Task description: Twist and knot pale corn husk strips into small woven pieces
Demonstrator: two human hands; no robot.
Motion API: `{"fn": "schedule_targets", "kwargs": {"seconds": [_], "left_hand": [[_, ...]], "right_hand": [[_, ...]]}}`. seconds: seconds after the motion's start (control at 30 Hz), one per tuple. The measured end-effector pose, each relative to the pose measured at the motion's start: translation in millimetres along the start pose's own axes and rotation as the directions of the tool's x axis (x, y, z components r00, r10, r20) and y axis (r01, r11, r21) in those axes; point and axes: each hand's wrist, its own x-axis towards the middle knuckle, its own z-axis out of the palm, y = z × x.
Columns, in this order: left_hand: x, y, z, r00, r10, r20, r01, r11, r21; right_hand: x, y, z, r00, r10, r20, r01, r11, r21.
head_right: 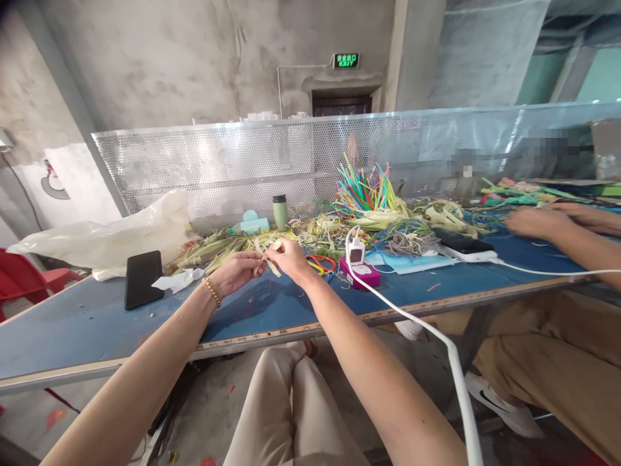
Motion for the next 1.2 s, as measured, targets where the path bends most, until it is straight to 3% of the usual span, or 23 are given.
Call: {"fn": "schedule_targets", "kwargs": {"seconds": [0.23,0.43,0.6,0.97,1.2], "left_hand": [[4,-8,2.6,0.991,0.105,-0.086,-0.093,0.988,0.126],[5,-8,1.2,0.991,0.094,-0.091,-0.075,0.978,0.194],[5,-9,0.4,0.993,0.087,-0.08,-0.067,0.972,0.226],[3,-5,-2.0,0.995,0.096,-0.015,-0.091,0.977,0.19],[4,-5,-5.3,0.989,0.145,-0.04,-0.128,0.952,0.278]], "right_hand": [[1,2,2,0.999,0.043,0.024,-0.041,0.998,-0.055],[2,0,4,0.999,-0.036,-0.008,0.032,0.947,-0.318],[2,-1,4,0.999,-0.05,-0.008,0.042,0.906,-0.422],[4,5,3,0.998,0.028,-0.052,-0.04,0.968,-0.249],[-1,-9,1,0.997,0.07,-0.034,-0.074,0.988,-0.132]]}}
